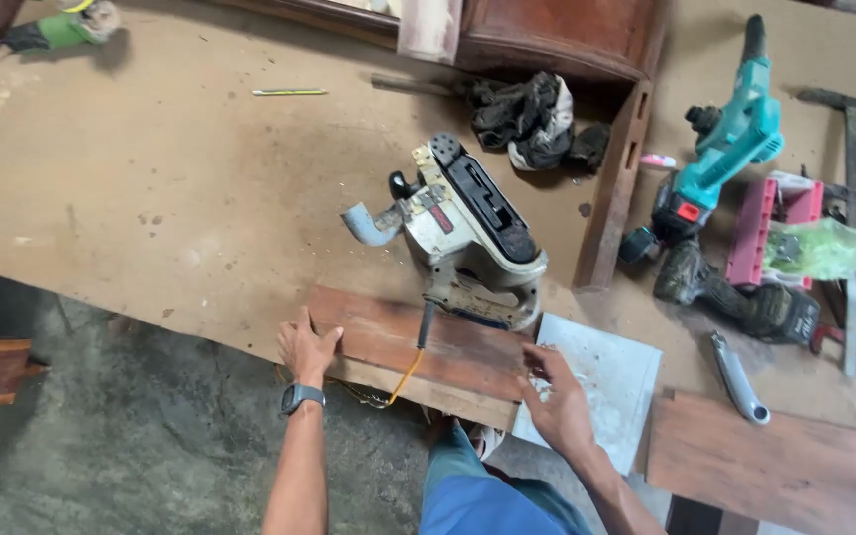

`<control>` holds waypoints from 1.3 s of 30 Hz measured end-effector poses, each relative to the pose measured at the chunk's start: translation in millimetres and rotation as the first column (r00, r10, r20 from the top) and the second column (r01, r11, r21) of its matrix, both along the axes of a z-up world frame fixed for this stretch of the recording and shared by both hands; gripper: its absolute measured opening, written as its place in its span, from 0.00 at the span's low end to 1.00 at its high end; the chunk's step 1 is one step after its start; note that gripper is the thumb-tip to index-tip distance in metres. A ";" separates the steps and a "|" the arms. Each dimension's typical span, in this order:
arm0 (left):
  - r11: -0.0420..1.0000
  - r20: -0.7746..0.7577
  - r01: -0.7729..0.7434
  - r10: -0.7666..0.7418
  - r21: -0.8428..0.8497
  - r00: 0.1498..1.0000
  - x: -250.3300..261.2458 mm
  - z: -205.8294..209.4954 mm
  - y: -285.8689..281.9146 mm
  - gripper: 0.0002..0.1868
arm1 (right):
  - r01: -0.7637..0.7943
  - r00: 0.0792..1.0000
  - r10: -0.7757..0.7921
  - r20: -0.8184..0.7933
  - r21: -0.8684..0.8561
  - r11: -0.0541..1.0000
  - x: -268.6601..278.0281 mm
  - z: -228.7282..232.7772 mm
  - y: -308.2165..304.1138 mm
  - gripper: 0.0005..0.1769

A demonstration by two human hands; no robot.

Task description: Using a belt sander to smooth a wooden board and applying liquid finish or glue to the surface.

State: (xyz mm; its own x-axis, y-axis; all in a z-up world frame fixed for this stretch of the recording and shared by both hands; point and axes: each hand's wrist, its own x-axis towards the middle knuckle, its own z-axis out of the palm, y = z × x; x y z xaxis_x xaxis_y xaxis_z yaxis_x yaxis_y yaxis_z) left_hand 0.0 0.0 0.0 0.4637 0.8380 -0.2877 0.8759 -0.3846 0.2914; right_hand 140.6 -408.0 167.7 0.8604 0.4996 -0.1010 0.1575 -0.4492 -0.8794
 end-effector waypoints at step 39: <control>0.909 0.497 -0.026 0.251 -0.416 0.830 101.7 204.9 21.3 0.28 | -0.497 0.868 0.476 -0.142 -0.256 0.829 52.2 -53.1 88.5 0.33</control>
